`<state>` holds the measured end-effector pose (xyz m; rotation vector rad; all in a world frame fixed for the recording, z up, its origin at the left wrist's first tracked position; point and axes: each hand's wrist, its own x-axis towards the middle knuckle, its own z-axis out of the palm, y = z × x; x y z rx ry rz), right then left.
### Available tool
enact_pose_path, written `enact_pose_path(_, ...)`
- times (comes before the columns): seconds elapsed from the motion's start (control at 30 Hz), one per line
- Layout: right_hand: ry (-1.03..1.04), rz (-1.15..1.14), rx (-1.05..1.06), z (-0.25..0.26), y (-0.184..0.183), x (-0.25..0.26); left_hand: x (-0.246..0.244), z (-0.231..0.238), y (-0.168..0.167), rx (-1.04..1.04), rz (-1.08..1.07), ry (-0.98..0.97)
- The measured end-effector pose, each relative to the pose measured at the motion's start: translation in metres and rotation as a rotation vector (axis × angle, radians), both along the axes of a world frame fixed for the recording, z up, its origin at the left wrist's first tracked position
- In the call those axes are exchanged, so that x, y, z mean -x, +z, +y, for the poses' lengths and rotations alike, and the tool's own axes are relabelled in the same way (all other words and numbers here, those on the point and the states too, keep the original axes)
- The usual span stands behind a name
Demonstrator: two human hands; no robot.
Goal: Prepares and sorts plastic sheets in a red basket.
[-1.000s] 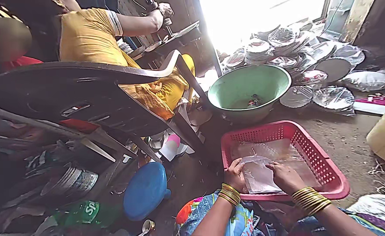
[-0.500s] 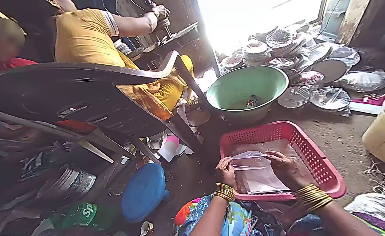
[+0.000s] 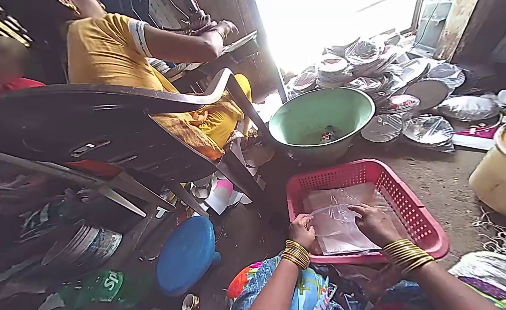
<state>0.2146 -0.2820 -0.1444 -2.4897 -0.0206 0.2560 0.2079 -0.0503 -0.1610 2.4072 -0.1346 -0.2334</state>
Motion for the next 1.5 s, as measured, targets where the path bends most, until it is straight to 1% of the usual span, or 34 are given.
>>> enact_pose_path(0.4, 0.048, 0.038, 0.014, 0.0019, -0.0009, -0.0002, -0.0010, 0.0011, -0.0014, -0.023, 0.055, -0.022)
enact_pose_path(0.5, 0.017, 0.037, 0.001, 0.0017, 0.0011, -0.0002, -0.0013, 0.0014, -0.0024, -0.014, 0.029, -0.006)
enact_pose_path(0.63, -0.029, -0.008, -0.030, -0.0005, 0.0014, -0.0001, 0.0001, 0.0011, -0.0046, 0.030, -0.066, 0.033)
enact_pose_path(0.97, -0.013, 0.016, -0.020, -0.0014, -0.0006, -0.0011, 0.0002, 0.0022, -0.0048, -0.007, -0.050, 0.009)
enact_pose_path(1.23, -0.007, 0.022, -0.022, -0.0013, -0.0028, -0.0018, -0.0002, 0.0037, -0.0084, 0.010, -0.117, 0.081)
enact_pose_path(1.37, -0.005, 0.008, -0.028, -0.0015, -0.0032, -0.0016, 0.0005, 0.0037, -0.0083, 0.009, -0.130, 0.070)
enact_pose_path(1.5, -0.012, -0.001, -0.034, -0.0010, -0.0021, -0.0007, 0.0003, 0.0038, -0.0058, 0.005, -0.098, 0.061)
